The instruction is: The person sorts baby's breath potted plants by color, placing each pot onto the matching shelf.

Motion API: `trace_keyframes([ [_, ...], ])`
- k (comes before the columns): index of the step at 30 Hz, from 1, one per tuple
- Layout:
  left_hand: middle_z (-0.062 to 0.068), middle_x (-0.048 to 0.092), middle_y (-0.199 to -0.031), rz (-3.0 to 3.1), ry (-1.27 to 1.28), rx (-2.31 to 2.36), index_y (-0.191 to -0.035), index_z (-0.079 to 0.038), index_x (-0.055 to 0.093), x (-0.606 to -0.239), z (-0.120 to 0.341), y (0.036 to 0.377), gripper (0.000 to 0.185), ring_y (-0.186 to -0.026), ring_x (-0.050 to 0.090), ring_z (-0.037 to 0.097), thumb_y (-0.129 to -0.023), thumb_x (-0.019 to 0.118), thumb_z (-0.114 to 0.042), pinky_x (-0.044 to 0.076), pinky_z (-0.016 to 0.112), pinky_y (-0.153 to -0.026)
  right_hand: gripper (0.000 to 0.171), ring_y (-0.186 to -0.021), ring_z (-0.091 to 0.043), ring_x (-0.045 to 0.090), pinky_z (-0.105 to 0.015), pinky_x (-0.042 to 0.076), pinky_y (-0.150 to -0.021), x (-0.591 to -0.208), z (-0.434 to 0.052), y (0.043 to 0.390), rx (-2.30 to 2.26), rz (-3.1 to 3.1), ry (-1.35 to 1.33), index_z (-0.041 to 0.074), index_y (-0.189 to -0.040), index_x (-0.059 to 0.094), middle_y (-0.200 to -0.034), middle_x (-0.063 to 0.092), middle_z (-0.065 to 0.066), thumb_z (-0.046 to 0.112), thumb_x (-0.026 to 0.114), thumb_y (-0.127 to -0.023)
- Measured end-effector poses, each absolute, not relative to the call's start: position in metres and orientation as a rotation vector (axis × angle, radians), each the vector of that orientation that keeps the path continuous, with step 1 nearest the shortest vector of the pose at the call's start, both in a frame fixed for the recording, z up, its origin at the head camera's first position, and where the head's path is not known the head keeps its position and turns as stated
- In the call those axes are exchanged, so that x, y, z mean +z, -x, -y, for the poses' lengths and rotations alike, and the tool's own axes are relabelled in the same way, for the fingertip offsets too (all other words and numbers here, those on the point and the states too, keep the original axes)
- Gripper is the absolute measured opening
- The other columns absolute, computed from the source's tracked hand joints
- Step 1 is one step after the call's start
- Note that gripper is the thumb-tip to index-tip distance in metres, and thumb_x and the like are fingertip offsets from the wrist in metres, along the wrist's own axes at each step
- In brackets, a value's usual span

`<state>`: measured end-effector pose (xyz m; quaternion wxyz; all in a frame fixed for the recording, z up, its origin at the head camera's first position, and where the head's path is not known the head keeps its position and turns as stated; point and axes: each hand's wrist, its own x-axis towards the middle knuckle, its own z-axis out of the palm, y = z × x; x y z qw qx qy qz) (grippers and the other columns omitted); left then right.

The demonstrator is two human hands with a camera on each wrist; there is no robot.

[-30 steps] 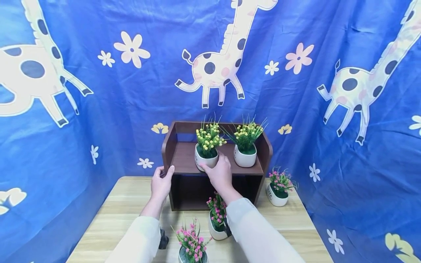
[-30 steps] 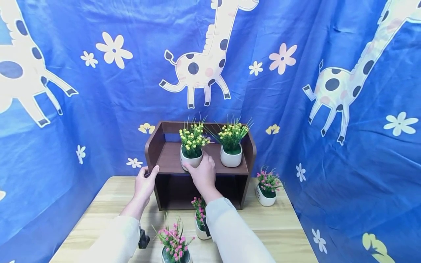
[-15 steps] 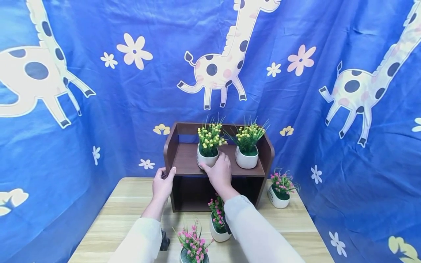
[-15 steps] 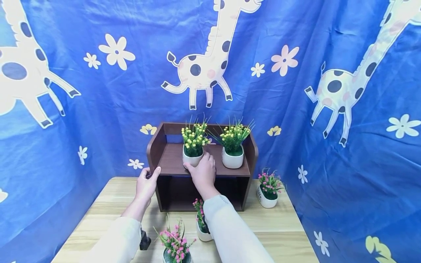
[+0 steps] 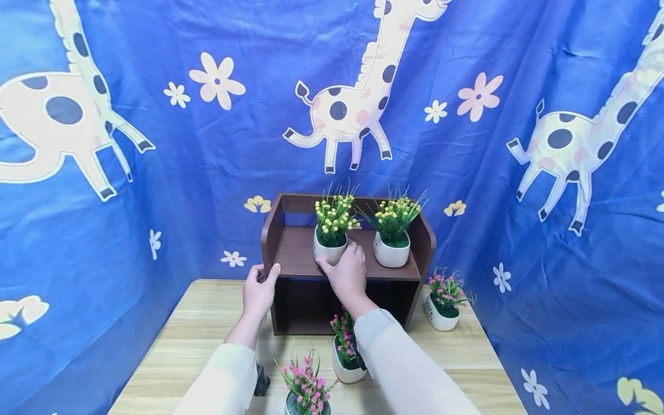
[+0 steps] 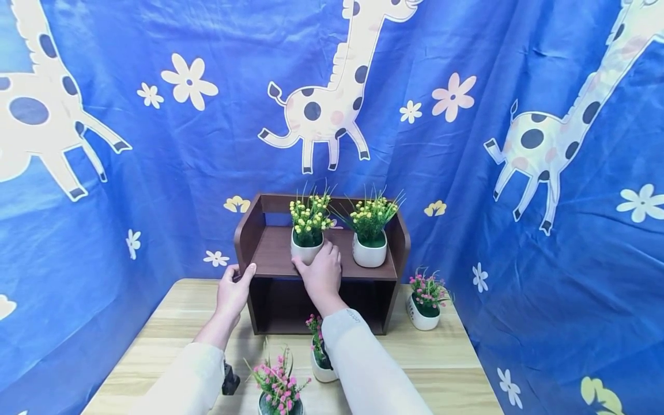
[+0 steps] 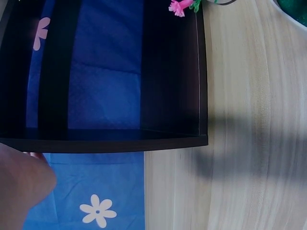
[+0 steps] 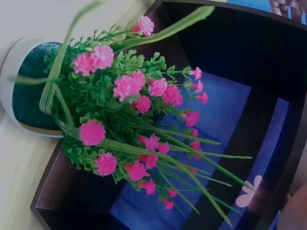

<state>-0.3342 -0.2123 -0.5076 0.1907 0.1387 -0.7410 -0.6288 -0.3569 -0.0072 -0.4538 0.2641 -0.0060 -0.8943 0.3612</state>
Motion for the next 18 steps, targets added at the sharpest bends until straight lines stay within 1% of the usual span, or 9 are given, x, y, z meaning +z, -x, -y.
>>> trace_keyframes([
  [4,0.021,0.069,-0.129,2.08,-0.396,-1.758,-0.126,-0.008,0.063,-0.5065,0.212,0.3339,0.044,-0.11,0.057,0.023,-0.105,0.07,-0.045,0.044,0.036,-0.099,0.09,-0.124,-0.035,0.064,-0.051,0.057,-0.107,-0.4535,0.0081,0.3565,0.965,2.429,0.021,0.002,-0.145,0.054,-0.131,0.065,-0.017,0.053,0.093,-0.082],
  [10,0.013,0.07,-0.12,2.069,-0.401,-1.744,-0.124,-0.009,0.064,-0.5055,0.213,0.3344,0.044,-0.108,0.058,0.022,-0.104,0.071,-0.047,0.043,0.034,-0.095,0.095,-0.126,-0.036,0.063,-0.052,0.056,-0.108,-0.4523,0.0086,0.3566,1.015,2.439,0.029,0.004,-0.151,0.05,-0.135,0.063,-0.018,0.053,0.093,-0.082],
  [18,0.022,0.068,-0.131,2.1,-0.394,-1.75,-0.127,-0.009,0.063,-0.5057,0.2125,0.334,0.047,-0.114,0.057,0.025,-0.105,0.069,-0.049,0.043,0.038,-0.101,0.103,-0.133,-0.038,0.059,-0.055,0.052,-0.113,-0.4581,0.0007,0.3536,1.16,2.418,-0.023,0.008,-0.162,0.042,-0.145,0.058,-0.02,0.046,0.095,-0.082],
])
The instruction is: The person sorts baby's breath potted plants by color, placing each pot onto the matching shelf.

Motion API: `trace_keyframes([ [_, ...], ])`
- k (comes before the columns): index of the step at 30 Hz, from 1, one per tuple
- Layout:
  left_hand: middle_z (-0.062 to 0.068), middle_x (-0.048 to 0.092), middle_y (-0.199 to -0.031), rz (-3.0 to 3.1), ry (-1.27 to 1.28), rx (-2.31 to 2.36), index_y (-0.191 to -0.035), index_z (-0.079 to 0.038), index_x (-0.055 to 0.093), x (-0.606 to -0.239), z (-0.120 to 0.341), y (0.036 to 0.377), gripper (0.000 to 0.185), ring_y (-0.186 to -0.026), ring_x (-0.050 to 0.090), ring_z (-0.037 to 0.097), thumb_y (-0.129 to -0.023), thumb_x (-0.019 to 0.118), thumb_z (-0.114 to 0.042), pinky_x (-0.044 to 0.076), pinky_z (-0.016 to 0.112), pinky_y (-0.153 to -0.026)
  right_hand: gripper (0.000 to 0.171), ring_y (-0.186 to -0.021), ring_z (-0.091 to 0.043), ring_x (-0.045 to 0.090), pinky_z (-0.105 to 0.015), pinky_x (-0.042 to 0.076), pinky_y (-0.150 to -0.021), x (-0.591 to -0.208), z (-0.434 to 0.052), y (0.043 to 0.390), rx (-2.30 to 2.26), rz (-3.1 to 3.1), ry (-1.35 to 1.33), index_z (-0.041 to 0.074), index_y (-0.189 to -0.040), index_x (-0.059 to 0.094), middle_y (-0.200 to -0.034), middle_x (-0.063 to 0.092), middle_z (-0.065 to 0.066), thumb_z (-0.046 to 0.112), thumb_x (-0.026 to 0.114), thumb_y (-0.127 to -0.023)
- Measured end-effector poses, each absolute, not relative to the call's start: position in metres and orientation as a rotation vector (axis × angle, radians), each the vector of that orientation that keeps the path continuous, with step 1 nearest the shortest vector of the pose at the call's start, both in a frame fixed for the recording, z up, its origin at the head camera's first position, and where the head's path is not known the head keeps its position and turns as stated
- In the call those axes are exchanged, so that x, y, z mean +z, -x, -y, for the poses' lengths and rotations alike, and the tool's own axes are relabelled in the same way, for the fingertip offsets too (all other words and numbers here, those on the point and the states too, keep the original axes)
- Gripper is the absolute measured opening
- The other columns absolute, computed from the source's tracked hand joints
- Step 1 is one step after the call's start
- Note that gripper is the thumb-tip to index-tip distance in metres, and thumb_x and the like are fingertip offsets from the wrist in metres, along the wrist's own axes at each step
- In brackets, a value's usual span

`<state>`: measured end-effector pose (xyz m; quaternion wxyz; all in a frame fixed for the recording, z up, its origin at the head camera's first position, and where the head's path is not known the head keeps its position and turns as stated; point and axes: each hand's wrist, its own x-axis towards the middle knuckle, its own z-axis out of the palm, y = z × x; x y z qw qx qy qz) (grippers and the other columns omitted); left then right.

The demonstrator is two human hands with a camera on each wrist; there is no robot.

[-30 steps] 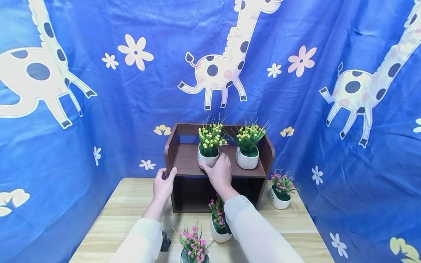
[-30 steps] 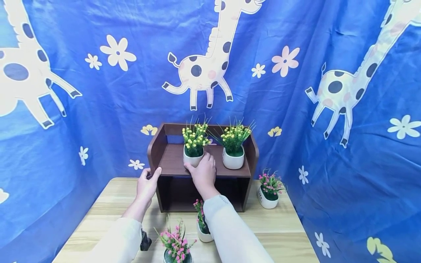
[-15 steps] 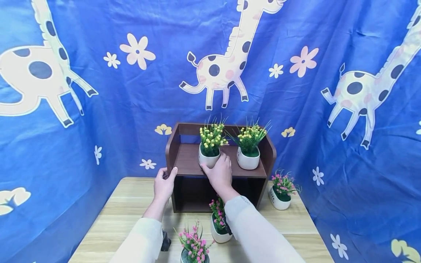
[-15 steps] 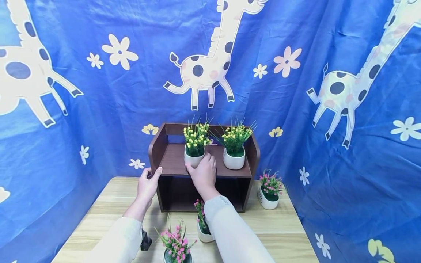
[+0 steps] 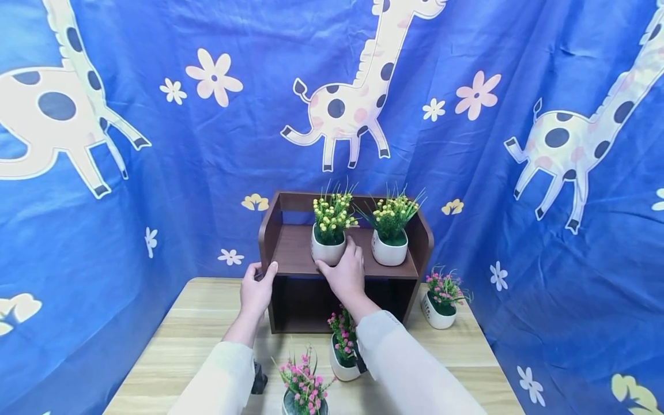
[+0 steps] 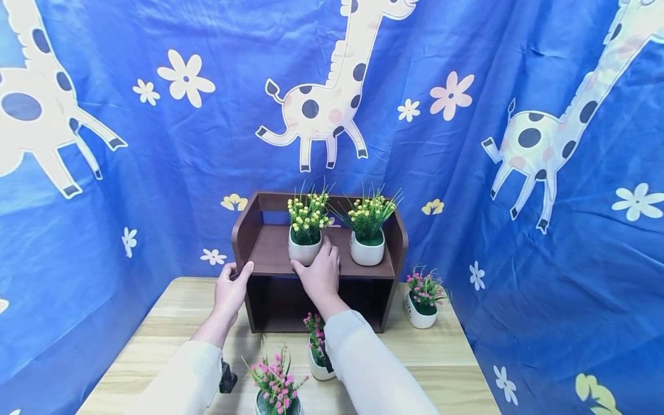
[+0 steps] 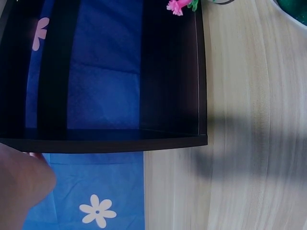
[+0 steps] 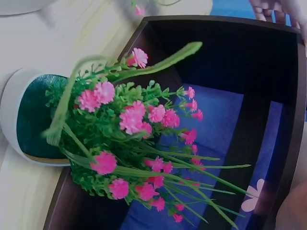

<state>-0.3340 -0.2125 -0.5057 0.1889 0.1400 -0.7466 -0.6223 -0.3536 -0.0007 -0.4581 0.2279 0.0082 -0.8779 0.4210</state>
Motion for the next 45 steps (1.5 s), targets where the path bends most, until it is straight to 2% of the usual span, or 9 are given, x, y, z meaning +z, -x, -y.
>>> trace_keyframes([
  [8,0.022,0.068,-0.133,2.095,-0.388,-1.758,-0.129,-0.008,0.062,-0.507,0.213,0.336,0.046,-0.115,0.058,0.026,-0.105,0.069,-0.047,0.043,0.037,-0.102,0.092,-0.137,-0.035,0.057,-0.053,0.05,-0.117,-0.463,-0.006,0.341,1.262,2.337,-0.082,0.01,-0.16,0.046,-0.148,0.055,-0.017,0.039,0.092,-0.087],
  [16,0.022,0.068,-0.135,2.096,-0.388,-1.762,-0.129,-0.008,0.062,-0.508,0.214,0.337,0.046,-0.113,0.058,0.024,-0.105,0.069,-0.047,0.044,0.037,-0.102,0.08,-0.132,-0.031,0.062,-0.046,0.055,-0.113,-0.471,-0.021,0.33,1.387,2.19,-0.142,0.009,-0.156,0.051,-0.146,0.057,-0.014,0.029,0.091,-0.09],
  [20,0.021,0.069,-0.132,2.096,-0.39,-1.758,-0.127,-0.008,0.063,-0.507,0.213,0.337,0.044,-0.111,0.058,0.022,-0.105,0.069,-0.046,0.043,0.034,-0.1,0.078,-0.129,-0.031,0.063,-0.048,0.054,-0.112,-0.479,-0.032,0.322,1.399,2.179,-0.169,0.009,-0.156,0.052,-0.146,0.057,-0.012,0.029,0.09,-0.091],
  [29,0.021,0.069,-0.131,2.085,-0.389,-1.748,-0.126,-0.007,0.062,-0.504,0.212,0.336,0.044,-0.111,0.057,0.02,-0.105,0.069,-0.045,0.043,0.032,-0.099,0.07,-0.136,-0.03,0.058,-0.053,0.048,-0.116,-0.5,-0.053,0.3,1.451,2.14,-0.268,0.008,-0.156,0.051,-0.148,0.057,-0.012,0.027,0.084,-0.096],
  [36,0.02,0.068,-0.132,2.098,-0.386,-1.752,-0.127,-0.007,0.062,-0.506,0.214,0.337,0.047,-0.115,0.058,0.024,-0.105,0.069,-0.048,0.042,0.034,-0.1,0.065,-0.132,-0.025,0.059,-0.045,0.05,-0.112,-0.526,-0.069,0.278,1.396,2.171,-0.298,0.013,-0.155,0.053,-0.148,0.058,-0.005,0.024,0.081,-0.097],
  [40,0.021,0.067,-0.132,2.099,-0.382,-1.753,-0.127,-0.007,0.062,-0.508,0.214,0.338,0.047,-0.115,0.057,0.024,-0.105,0.069,-0.048,0.042,0.036,-0.102,0.056,-0.135,-0.026,0.057,-0.043,0.05,-0.112,-0.544,-0.078,0.269,1.368,2.16,-0.356,0.011,-0.155,0.052,-0.147,0.058,-0.009,0.014,0.072,-0.102],
  [45,0.02,0.067,-0.133,2.09,-0.378,-1.762,-0.127,-0.007,0.062,-0.509,0.213,0.339,0.045,-0.113,0.057,0.019,-0.106,0.068,-0.046,0.042,0.032,-0.102,0.052,-0.132,-0.031,0.057,-0.042,0.049,-0.11,-0.566,-0.088,0.263,1.348,2.1,-0.414,-0.001,-0.153,0.052,-0.143,0.059,-0.021,0.001,0.062,-0.101],
])
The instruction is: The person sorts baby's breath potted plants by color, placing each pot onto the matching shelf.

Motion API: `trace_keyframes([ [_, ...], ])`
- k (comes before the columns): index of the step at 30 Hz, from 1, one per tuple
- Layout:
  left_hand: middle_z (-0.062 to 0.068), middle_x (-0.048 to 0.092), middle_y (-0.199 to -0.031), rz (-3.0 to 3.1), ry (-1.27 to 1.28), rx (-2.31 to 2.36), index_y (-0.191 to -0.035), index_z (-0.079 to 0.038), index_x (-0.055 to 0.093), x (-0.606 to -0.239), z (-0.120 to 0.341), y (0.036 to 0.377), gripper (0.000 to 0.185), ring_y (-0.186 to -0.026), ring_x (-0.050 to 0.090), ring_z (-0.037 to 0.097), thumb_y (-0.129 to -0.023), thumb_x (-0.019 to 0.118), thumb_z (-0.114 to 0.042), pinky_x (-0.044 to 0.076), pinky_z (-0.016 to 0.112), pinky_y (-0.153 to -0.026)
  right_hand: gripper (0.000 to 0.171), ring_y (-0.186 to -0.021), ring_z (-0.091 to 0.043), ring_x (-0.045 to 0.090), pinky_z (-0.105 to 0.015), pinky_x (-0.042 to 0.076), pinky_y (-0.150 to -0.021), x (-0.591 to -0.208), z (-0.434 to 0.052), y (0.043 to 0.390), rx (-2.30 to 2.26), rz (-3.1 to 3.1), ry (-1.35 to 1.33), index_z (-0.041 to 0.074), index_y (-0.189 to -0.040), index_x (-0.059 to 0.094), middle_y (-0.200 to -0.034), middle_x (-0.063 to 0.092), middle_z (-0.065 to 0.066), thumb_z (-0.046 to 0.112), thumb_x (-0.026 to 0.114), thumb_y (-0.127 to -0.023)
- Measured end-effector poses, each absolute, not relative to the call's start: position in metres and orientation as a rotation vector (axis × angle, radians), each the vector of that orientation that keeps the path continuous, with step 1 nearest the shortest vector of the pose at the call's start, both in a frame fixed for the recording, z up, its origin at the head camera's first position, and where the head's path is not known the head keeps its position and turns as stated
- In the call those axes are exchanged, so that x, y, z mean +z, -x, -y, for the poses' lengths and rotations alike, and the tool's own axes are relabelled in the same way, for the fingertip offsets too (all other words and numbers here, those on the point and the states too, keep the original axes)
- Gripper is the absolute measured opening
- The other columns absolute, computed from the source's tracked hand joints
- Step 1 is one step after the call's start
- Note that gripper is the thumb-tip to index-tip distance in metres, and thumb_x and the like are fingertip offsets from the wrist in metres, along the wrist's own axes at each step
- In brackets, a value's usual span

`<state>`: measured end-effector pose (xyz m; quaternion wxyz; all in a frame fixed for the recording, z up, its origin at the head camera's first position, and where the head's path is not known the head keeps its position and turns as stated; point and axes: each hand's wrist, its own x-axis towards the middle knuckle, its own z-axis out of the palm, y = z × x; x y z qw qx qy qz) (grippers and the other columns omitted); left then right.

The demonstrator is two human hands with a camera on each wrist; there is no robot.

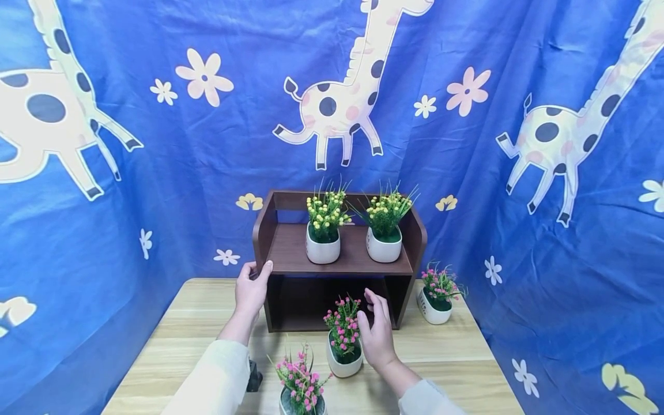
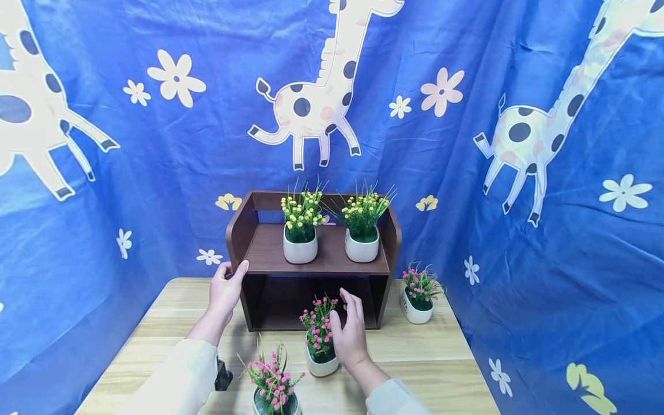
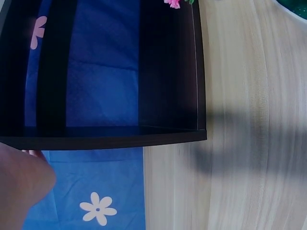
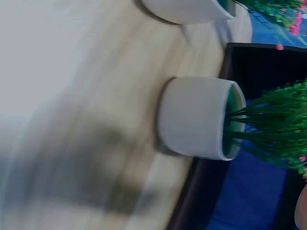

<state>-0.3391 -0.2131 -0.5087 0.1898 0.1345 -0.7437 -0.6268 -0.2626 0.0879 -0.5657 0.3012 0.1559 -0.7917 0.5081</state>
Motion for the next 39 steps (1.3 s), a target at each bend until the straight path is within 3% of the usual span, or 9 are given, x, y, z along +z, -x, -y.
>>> trace_keyframes([
  [8,0.018,0.069,-0.134,2.088,-0.384,-1.759,-0.127,-0.008,0.062,-0.509,0.212,0.34,0.043,-0.111,0.057,0.014,-0.106,0.069,-0.045,0.043,0.028,-0.1,0.055,-0.132,-0.028,0.056,-0.034,0.049,-0.111,-0.593,-0.098,0.25,1.383,2.154,-0.342,0.0,-0.153,0.052,-0.143,0.06,-0.017,0.004,0.067,-0.1],
  [18,0.02,0.068,-0.136,2.107,-0.388,-1.754,-0.129,-0.008,0.062,-0.509,0.211,0.338,0.046,-0.114,0.058,0.017,-0.106,0.068,-0.048,0.043,0.03,-0.102,0.061,-0.125,-0.026,0.061,-0.047,0.054,-0.109,-0.63,-0.103,0.23,1.403,2.326,-0.202,0.006,-0.156,0.051,-0.15,0.056,-0.01,0.0,0.067,-0.098],
  [22,0.019,0.068,-0.135,2.103,-0.384,-1.753,-0.128,-0.008,0.062,-0.509,0.212,0.339,0.047,-0.114,0.058,0.018,-0.106,0.068,-0.049,0.043,0.031,-0.102,0.074,-0.133,-0.034,0.059,-0.051,0.052,-0.115,-0.646,-0.104,0.225,1.473,2.402,-0.145,0.008,-0.161,0.045,-0.152,0.053,-0.012,-0.005,0.068,-0.092],
  [25,0.02,0.068,-0.135,2.105,-0.382,-1.749,-0.128,-0.008,0.061,-0.509,0.213,0.339,0.047,-0.115,0.058,0.019,-0.106,0.068,-0.049,0.043,0.031,-0.102,0.08,-0.139,-0.039,0.057,-0.052,0.048,-0.119,-0.658,-0.105,0.223,1.488,2.427,-0.178,0.003,-0.162,0.041,-0.153,0.051,-0.016,-0.005,0.072,-0.089],
  [34,0.021,0.067,-0.137,2.107,-0.371,-1.76,-0.13,-0.008,0.06,-0.51,0.213,0.34,0.047,-0.116,0.058,0.02,-0.106,0.067,-0.048,0.043,0.031,-0.102,0.093,-0.138,-0.044,0.059,-0.057,0.049,-0.115,-0.677,-0.104,0.219,1.453,2.537,-0.214,-0.003,-0.162,0.037,-0.159,0.046,-0.02,0.016,0.087,-0.086],
  [39,0.019,0.068,-0.134,2.103,-0.376,-1.755,-0.128,-0.008,0.061,-0.51,0.213,0.34,0.047,-0.114,0.058,0.019,-0.106,0.067,-0.049,0.043,0.031,-0.101,0.1,-0.13,-0.039,0.065,-0.056,0.054,-0.112,-0.682,-0.099,0.223,1.411,2.57,-0.212,-0.003,-0.164,0.035,-0.161,0.045,-0.02,0.02,0.091,-0.083],
])
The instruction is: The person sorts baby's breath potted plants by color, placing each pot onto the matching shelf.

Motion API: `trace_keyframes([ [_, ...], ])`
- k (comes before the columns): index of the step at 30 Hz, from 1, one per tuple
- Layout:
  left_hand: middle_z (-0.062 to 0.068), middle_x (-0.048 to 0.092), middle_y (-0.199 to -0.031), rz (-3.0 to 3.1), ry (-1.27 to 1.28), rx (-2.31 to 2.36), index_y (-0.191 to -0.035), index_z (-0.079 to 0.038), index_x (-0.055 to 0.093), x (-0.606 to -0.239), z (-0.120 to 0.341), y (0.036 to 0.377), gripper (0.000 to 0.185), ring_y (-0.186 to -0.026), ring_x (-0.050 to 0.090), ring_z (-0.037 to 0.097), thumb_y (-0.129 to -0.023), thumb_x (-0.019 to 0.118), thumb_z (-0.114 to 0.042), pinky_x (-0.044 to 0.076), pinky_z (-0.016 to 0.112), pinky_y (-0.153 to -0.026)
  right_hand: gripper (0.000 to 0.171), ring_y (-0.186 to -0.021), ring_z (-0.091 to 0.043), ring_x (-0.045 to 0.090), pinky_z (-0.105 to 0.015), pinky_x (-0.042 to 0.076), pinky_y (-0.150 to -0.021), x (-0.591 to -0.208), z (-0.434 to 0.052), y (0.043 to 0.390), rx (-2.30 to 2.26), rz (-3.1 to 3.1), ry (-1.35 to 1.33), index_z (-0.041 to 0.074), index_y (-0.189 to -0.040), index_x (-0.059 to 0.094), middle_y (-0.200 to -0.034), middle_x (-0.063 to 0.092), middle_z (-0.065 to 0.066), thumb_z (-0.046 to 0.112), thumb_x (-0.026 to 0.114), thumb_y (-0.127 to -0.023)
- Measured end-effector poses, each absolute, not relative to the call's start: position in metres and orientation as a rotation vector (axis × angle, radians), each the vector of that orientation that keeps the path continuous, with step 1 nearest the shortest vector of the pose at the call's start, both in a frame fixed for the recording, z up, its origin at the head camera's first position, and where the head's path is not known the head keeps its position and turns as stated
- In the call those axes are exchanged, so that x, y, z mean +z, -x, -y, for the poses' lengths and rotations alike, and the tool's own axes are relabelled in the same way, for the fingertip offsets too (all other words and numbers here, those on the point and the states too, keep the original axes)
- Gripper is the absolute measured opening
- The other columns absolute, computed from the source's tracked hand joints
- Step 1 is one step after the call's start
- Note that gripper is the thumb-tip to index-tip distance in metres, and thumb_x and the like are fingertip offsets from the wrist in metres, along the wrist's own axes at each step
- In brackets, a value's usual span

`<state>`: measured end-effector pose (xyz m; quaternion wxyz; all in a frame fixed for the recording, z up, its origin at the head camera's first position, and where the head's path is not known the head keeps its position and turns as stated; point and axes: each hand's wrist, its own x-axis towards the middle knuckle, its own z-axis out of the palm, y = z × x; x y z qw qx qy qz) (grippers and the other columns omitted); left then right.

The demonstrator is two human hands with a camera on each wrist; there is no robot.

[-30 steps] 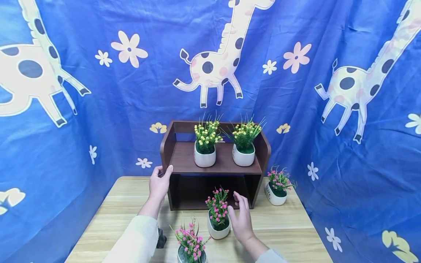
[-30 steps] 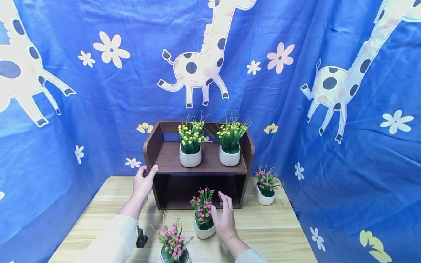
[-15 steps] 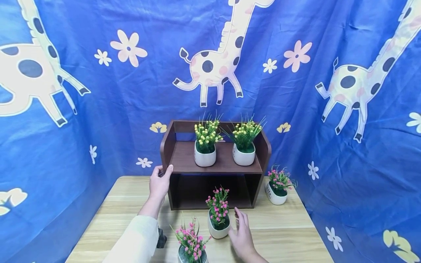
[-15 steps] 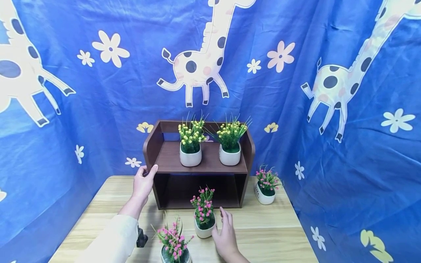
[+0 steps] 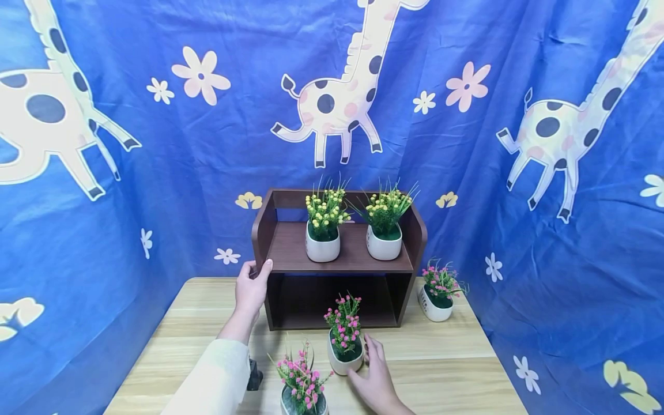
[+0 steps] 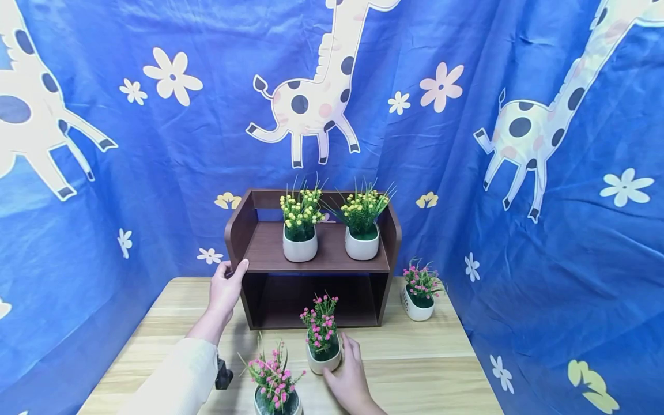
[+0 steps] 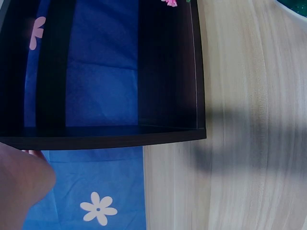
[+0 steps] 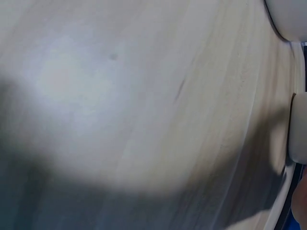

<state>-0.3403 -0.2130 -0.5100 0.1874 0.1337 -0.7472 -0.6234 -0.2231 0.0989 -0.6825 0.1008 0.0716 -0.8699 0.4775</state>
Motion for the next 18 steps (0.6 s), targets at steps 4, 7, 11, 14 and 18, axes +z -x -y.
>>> trace_keyframes([
  [4,0.015,0.069,-0.129,2.092,-0.387,-1.757,-0.126,-0.009,0.062,-0.509,0.212,0.34,0.045,-0.111,0.058,0.016,-0.105,0.069,-0.048,0.043,0.029,-0.1,0.105,-0.128,-0.041,0.066,-0.057,0.054,-0.111,-0.682,-0.094,0.227,1.387,2.582,-0.189,-0.004,-0.163,0.036,-0.16,0.046,-0.023,0.023,0.094,-0.08],
  [7,0.012,0.07,-0.127,2.092,-0.389,-1.759,-0.126,-0.009,0.062,-0.508,0.212,0.339,0.045,-0.11,0.058,0.014,-0.105,0.069,-0.048,0.044,0.028,-0.099,0.107,-0.13,-0.045,0.065,-0.058,0.055,-0.11,-0.68,-0.091,0.229,1.378,2.58,-0.167,-0.006,-0.162,0.037,-0.158,0.046,-0.026,0.025,0.096,-0.079],
  [11,0.011,0.071,-0.125,2.082,-0.387,-1.763,-0.125,-0.009,0.063,-0.507,0.211,0.339,0.045,-0.108,0.058,0.012,-0.104,0.07,-0.048,0.044,0.028,-0.099,0.108,-0.129,-0.043,0.065,-0.054,0.056,-0.109,-0.68,-0.088,0.23,1.413,2.585,-0.12,-0.007,-0.162,0.036,-0.158,0.046,-0.026,0.027,0.097,-0.079],
  [14,0.01,0.071,-0.123,2.075,-0.393,-1.761,-0.125,-0.009,0.063,-0.508,0.212,0.338,0.044,-0.107,0.058,0.012,-0.104,0.07,-0.047,0.044,0.028,-0.099,0.105,-0.133,-0.044,0.063,-0.054,0.054,-0.112,-0.682,-0.085,0.231,1.399,2.602,-0.108,-0.007,-0.16,0.039,-0.156,0.049,-0.025,0.028,0.096,-0.08],
  [18,0.008,0.071,-0.122,2.082,-0.398,-1.755,-0.125,-0.009,0.063,-0.507,0.211,0.338,0.045,-0.107,0.057,0.013,-0.104,0.07,-0.048,0.043,0.028,-0.098,0.099,-0.14,-0.046,0.059,-0.06,0.048,-0.117,-0.683,-0.083,0.231,1.364,2.608,-0.11,-0.007,-0.158,0.044,-0.153,0.054,-0.023,0.03,0.095,-0.082],
])
